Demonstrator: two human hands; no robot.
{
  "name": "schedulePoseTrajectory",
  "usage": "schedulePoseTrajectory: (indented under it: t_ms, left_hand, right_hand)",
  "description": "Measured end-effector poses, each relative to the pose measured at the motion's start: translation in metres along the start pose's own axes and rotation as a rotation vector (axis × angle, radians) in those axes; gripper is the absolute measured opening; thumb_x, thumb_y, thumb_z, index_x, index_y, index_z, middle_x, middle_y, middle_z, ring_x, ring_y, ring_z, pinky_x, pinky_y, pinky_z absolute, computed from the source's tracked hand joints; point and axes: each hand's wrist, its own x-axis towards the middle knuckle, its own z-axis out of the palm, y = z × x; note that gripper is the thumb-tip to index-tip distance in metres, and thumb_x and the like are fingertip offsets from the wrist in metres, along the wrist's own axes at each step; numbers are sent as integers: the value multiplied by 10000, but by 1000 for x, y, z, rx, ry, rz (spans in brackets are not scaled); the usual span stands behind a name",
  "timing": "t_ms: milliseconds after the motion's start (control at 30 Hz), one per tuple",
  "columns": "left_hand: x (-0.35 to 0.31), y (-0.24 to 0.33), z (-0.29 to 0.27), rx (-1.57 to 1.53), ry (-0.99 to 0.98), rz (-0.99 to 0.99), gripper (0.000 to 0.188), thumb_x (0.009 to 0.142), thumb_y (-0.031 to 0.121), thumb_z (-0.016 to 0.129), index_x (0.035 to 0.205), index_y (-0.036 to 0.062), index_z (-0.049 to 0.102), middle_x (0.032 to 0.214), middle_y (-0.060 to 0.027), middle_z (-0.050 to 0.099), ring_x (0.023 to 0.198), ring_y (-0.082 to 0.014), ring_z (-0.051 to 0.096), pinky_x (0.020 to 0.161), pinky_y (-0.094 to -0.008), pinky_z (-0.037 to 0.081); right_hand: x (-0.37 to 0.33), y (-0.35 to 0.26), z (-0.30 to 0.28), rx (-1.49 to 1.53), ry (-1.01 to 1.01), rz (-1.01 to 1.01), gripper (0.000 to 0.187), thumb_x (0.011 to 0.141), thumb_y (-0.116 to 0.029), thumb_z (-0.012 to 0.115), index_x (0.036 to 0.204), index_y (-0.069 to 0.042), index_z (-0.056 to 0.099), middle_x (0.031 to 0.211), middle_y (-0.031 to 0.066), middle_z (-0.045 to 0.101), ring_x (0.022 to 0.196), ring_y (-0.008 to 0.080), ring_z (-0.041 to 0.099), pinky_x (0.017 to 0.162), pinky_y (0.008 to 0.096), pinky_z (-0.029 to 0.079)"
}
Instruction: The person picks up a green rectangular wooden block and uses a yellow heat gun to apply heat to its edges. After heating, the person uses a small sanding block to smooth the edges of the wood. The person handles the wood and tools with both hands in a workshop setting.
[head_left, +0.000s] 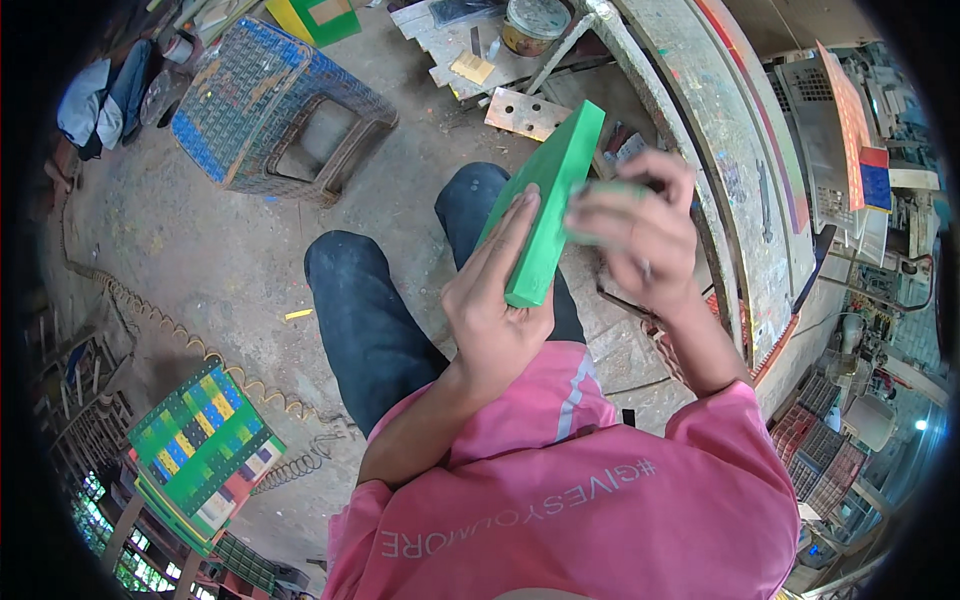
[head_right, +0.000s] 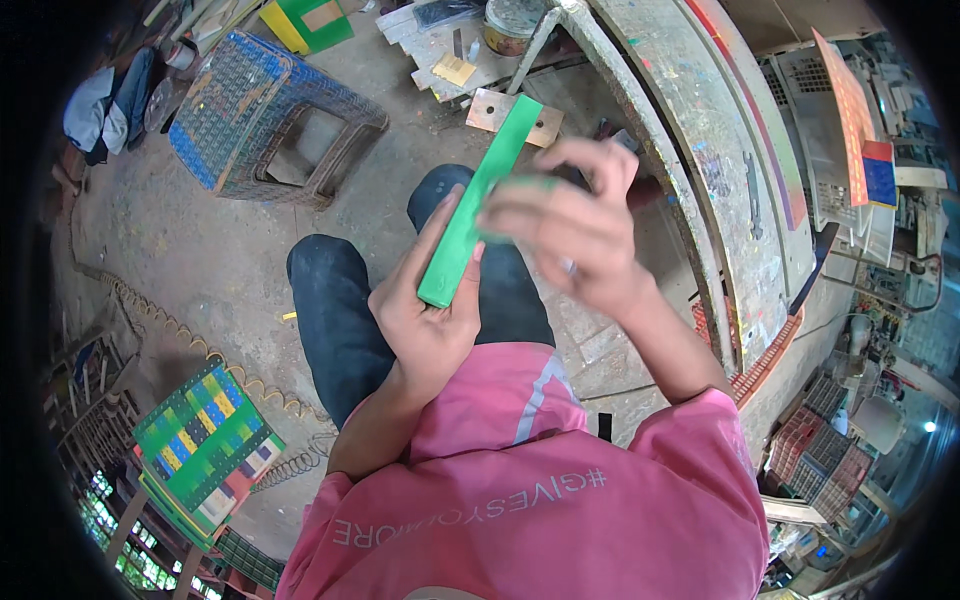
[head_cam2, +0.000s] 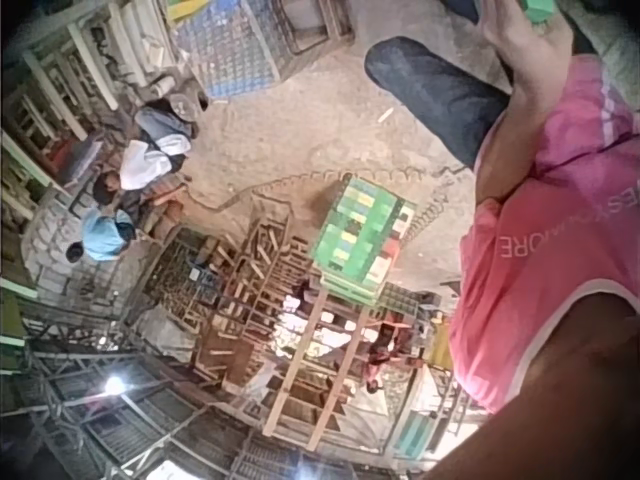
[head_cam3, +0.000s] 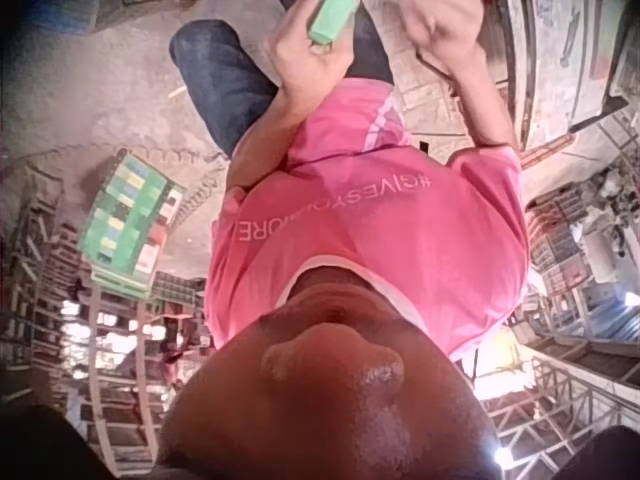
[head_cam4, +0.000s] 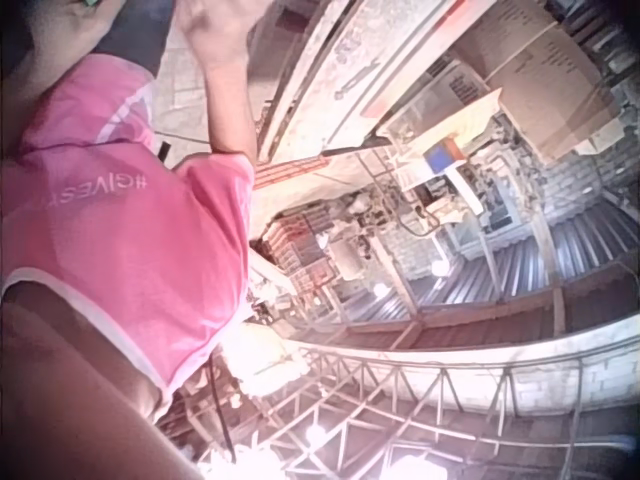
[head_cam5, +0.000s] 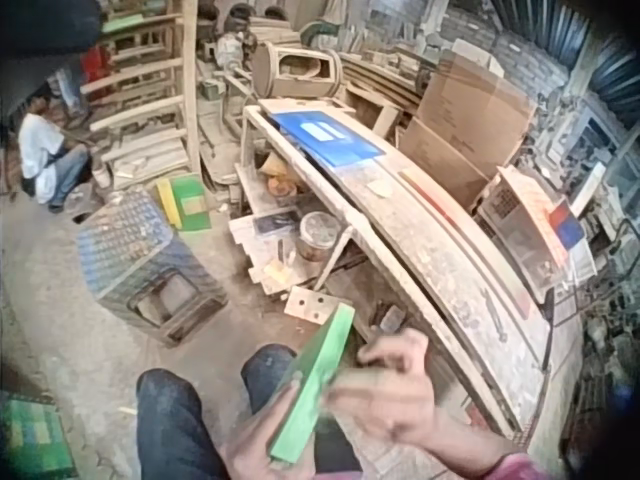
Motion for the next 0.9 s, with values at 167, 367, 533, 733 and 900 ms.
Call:
schedulePoseTrajectory:
  t_ms: [167,367,533,733,900]
  left_hand:
    - [-1,1,-2,-20,-11,-40,587,738,-91,620,1323,-68,572,1280,-241,637,1187,-404,626,969,-426,533]
    - [0,-2,-1,-25,2,-15,601,736,-73,602,1335,-67,564,1292,-236,631,1190,-401,624,971,-425,533]
    - [0,-2,-1,-17,7,-12,601,737,-68,604,1336,-67,562,1294,-243,627,1192,-403,622,971,-429,532]
    - [1,-1,-1,-31,-6,-40,600,734,-68,601,1333,-64,566,1297,-246,623,1185,-410,623,969,-435,533]
    - [2,0,-2,-62,5,-24,626,714,-72,602,1338,-60,562,1308,-242,618,1185,-413,621,974,-438,530]
  right_hand:
    - [-4,-7,-2,62,-52,-151,263,735,-200,646,959,-170,781,1027,-62,727,997,249,560,867,412,338]
    - [-14,-4,8,46,32,-51,242,702,-189,665,909,-185,788,983,-68,731,943,234,565,847,414,324]
    - [-15,-5,14,-22,128,140,241,673,-209,668,879,-218,793,953,-109,728,933,207,558,854,437,280]
    - [-10,-6,13,23,91,83,252,703,-163,676,925,-200,789,1016,-82,726,977,215,548,880,434,289]
    - [-9,-12,13,66,39,-143,301,697,-133,678,976,-187,779,1040,-50,725,983,233,551,882,413,299]
